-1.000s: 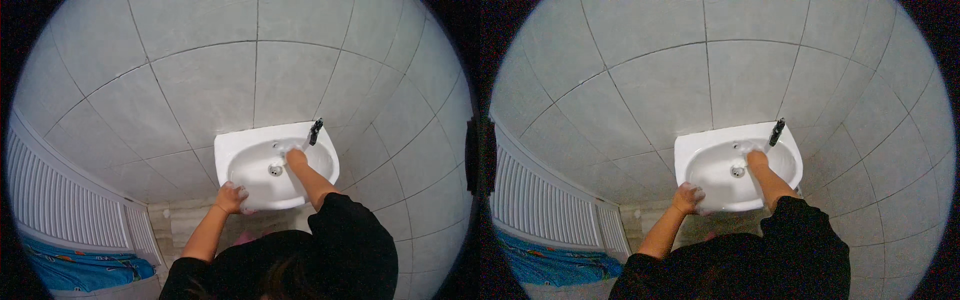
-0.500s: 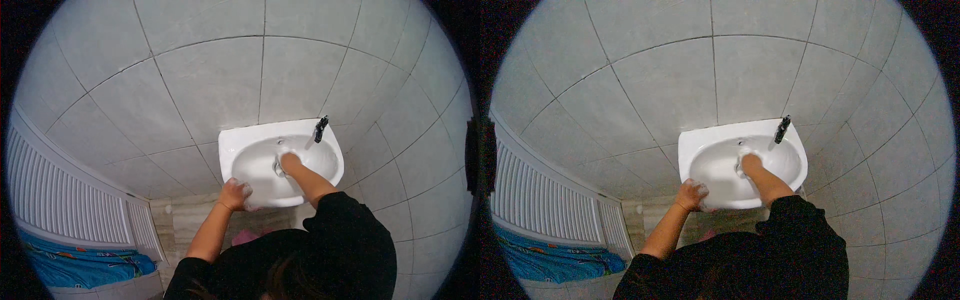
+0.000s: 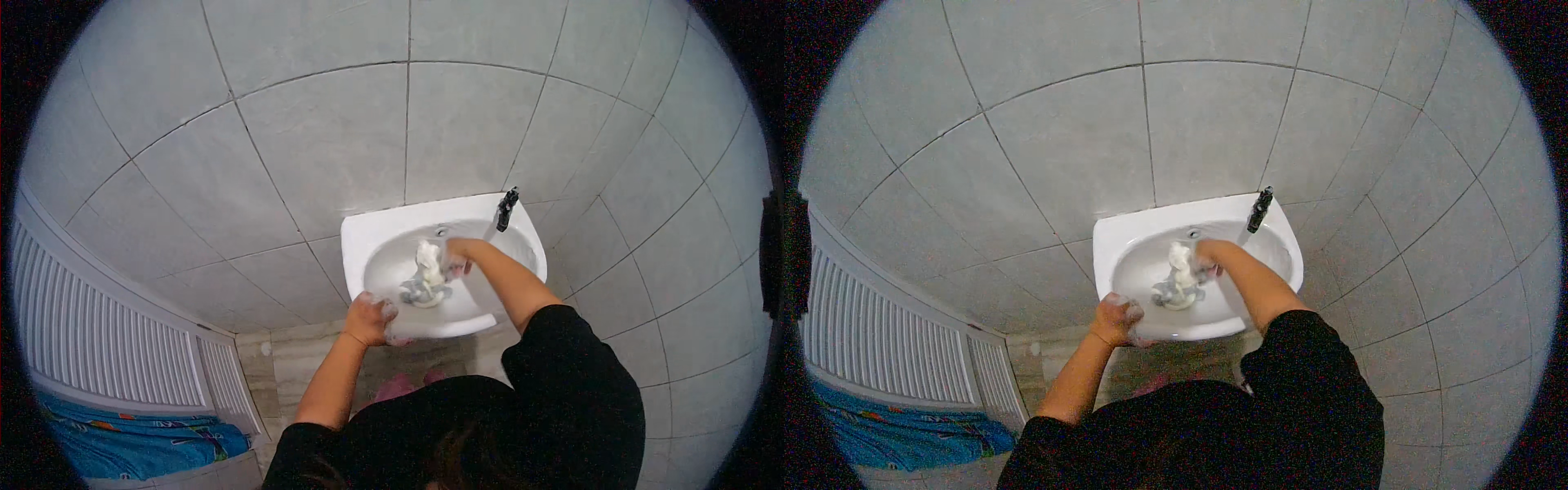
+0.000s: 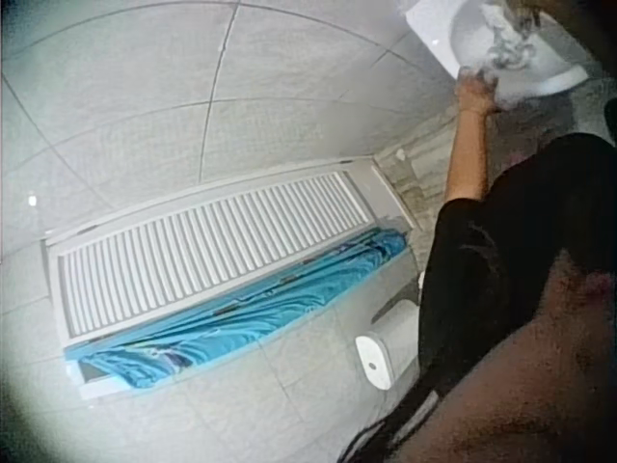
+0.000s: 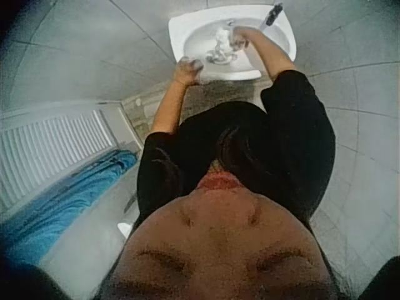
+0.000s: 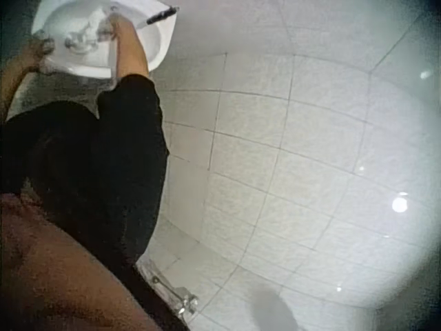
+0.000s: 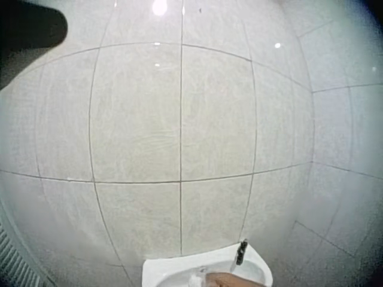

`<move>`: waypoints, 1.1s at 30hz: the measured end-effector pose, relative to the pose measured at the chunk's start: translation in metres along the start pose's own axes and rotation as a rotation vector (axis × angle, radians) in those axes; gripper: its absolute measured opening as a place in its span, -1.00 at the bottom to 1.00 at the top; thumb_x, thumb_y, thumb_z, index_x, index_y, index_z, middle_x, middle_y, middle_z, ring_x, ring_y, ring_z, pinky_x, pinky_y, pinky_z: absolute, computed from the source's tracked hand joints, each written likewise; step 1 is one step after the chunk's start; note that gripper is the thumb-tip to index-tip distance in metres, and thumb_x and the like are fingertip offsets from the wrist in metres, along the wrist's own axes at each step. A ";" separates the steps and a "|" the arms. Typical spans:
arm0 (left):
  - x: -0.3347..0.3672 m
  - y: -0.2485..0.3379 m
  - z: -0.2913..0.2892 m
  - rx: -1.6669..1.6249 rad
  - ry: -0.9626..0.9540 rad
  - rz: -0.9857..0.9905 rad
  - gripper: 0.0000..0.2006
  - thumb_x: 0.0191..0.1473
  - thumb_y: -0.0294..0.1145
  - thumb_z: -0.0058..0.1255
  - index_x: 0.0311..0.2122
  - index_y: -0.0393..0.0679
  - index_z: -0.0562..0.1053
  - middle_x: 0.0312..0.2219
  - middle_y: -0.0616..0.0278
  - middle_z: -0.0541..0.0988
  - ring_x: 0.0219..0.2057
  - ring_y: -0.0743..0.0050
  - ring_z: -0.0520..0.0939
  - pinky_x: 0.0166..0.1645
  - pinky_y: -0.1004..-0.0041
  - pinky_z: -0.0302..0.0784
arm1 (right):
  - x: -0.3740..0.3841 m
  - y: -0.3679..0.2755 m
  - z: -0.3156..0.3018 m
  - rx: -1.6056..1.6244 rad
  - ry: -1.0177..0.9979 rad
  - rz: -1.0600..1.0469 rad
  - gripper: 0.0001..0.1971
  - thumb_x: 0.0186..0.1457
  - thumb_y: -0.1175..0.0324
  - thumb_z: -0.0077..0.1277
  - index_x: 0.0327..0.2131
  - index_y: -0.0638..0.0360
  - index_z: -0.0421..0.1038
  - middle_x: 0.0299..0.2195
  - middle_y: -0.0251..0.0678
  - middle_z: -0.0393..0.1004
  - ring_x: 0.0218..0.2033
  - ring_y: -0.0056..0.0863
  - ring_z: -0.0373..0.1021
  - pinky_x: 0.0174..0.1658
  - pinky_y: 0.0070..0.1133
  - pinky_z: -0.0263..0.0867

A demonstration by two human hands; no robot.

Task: The person scrubs a white wall-mounted sink with a soapy cloth, rinsing it thoroughly under running water. They then use a handheld bidet sprayer to wash the tiled floor and the toilet area, moving the spray nozzle around the room.

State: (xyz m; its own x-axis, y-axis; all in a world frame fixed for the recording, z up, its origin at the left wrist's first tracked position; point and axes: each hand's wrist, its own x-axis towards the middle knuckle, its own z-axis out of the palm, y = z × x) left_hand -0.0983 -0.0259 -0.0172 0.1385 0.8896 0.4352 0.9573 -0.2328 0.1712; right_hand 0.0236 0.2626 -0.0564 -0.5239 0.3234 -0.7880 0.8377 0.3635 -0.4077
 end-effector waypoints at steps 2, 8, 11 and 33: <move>0.000 0.001 0.000 0.023 -0.061 -0.029 -0.50 -0.65 0.17 0.11 -0.60 -0.02 0.42 -0.51 0.28 0.43 -0.45 0.29 0.44 -0.32 0.32 0.30 | 0.012 0.001 -0.015 -0.564 0.206 -0.147 -0.63 -0.29 0.15 0.04 -0.30 0.01 0.39 -0.41 -0.13 0.42 -0.36 -0.26 0.36 -0.39 -0.40 0.30; 0.002 0.002 0.003 0.046 -0.041 -0.041 -0.47 -0.63 0.24 0.06 -0.58 -0.02 0.43 -0.51 0.30 0.44 -0.40 0.33 0.44 -0.26 0.33 0.26 | 0.046 -0.029 0.097 -0.460 0.158 -0.607 -0.63 -0.11 0.20 -0.20 -0.15 -0.02 0.23 -0.16 -0.10 0.26 -0.18 -0.18 0.23 -0.10 -0.44 0.11; 0.000 0.004 0.003 0.021 0.048 -0.036 -0.46 -0.62 0.25 0.06 -0.57 -0.01 0.44 -0.51 0.29 0.45 -0.42 0.32 0.44 -0.27 0.35 0.26 | 0.000 -0.053 0.129 -0.688 0.176 -1.001 -0.61 -0.01 0.16 -0.28 -0.09 0.06 0.17 0.00 -0.13 0.06 -0.08 -0.15 0.14 0.00 -0.42 0.01; -0.007 0.013 -0.007 0.136 0.007 -0.073 -0.42 -0.70 0.26 0.08 -0.62 -0.07 0.43 -0.56 0.28 0.44 -0.44 0.32 0.43 -0.27 0.36 0.24 | -0.117 0.079 0.035 -0.672 0.621 -0.091 -0.61 -0.28 0.06 -0.03 -0.51 0.24 0.44 -0.47 -0.08 0.43 -0.41 -0.34 0.40 -0.32 -0.44 0.29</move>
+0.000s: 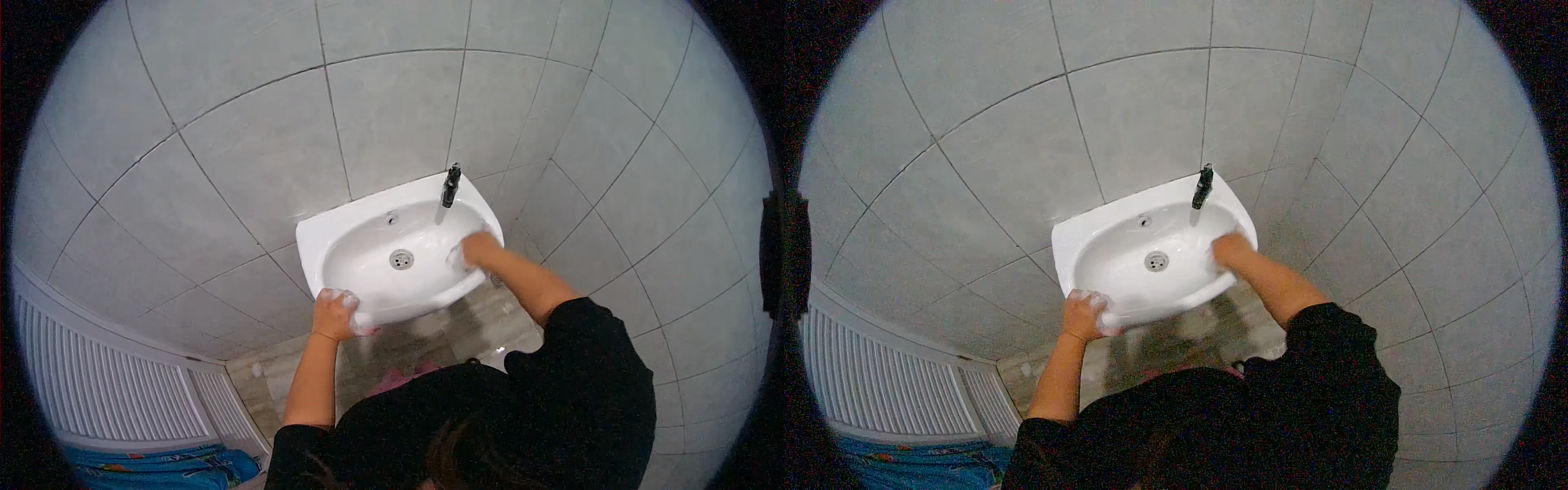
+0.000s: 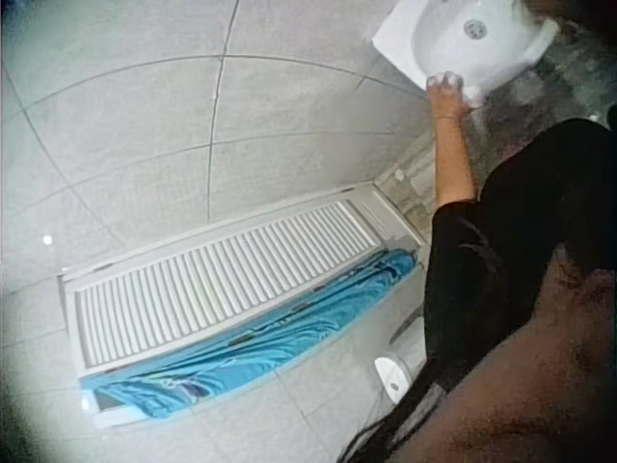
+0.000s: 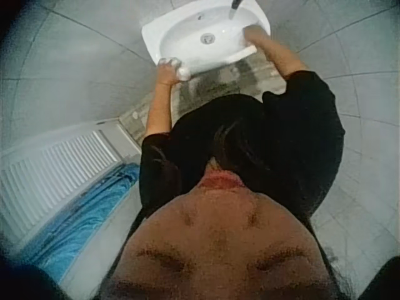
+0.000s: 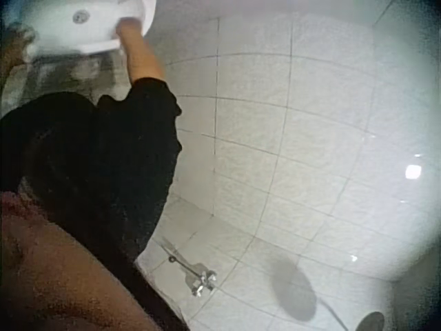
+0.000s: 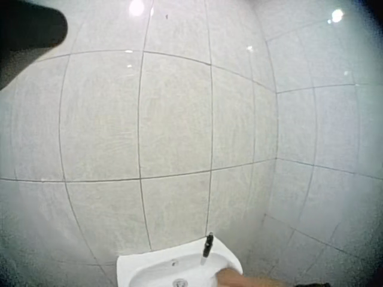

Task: The person scrubs a white wall-mounted sink with a soapy cloth, rinsing it thoroughly under running water. They then use a handheld bidet sprayer to wash the tiled floor and the toilet area, moving the spray nozzle around the room.

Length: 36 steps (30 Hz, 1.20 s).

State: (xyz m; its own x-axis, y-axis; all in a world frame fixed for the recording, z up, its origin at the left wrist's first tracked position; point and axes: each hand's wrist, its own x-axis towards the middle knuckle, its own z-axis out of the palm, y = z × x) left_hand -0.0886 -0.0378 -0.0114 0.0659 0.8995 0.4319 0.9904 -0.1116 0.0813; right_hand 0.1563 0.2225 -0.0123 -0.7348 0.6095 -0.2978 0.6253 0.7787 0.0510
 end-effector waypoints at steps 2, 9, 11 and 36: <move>0.007 -0.001 0.005 -0.020 -0.009 0.035 -0.42 -0.70 0.26 0.08 -0.61 -0.07 0.43 -0.56 0.28 0.44 -0.45 0.32 0.43 -0.27 0.37 0.24 | 0.021 0.006 0.029 -0.002 -0.103 -0.010 -0.63 -0.31 0.07 -0.03 -0.53 0.21 0.44 -0.46 -0.09 0.43 -0.42 -0.29 0.39 -0.33 -0.44 0.27; 0.007 0.003 0.009 0.011 0.101 0.081 -0.42 -0.68 0.28 0.06 -0.62 -0.08 0.43 -0.56 0.28 0.45 -0.47 0.31 0.44 -0.29 0.37 0.26 | -0.014 -0.140 -0.009 0.439 -0.082 -0.415 -0.63 -0.10 0.05 -0.20 -0.21 -0.06 0.32 -0.34 -0.12 0.40 -0.34 -0.23 0.35 -0.26 -0.41 0.23; 0.009 0.007 0.007 0.020 0.071 0.056 -0.42 -0.68 0.28 0.06 -0.64 -0.08 0.42 -0.58 0.28 0.45 -0.48 0.30 0.44 -0.31 0.37 0.26 | -0.043 -0.117 -0.025 0.350 -0.067 -0.442 -0.62 -0.10 0.02 -0.20 -0.17 -0.15 0.29 -0.29 -0.14 0.38 -0.35 -0.24 0.35 -0.27 -0.41 0.24; 0.082 0.131 0.012 -0.022 -0.537 -0.310 -0.41 -0.32 0.30 -0.12 -0.29 0.03 0.43 -0.38 0.15 0.49 -0.40 0.17 0.52 -0.28 0.31 0.39 | 0.047 0.074 -0.006 0.105 0.659 0.039 -0.63 -0.08 0.34 -0.26 -0.15 0.26 0.19 -0.28 -0.11 0.35 -0.28 -0.24 0.31 -0.20 -0.41 0.19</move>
State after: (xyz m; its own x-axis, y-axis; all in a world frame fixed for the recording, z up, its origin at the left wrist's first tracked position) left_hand 0.0482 0.0263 0.0238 -0.1667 0.9778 -0.1267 0.9709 0.1852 0.1518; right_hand 0.1666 0.3096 -0.0163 -0.6974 0.6260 0.3490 0.6522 0.7562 -0.0532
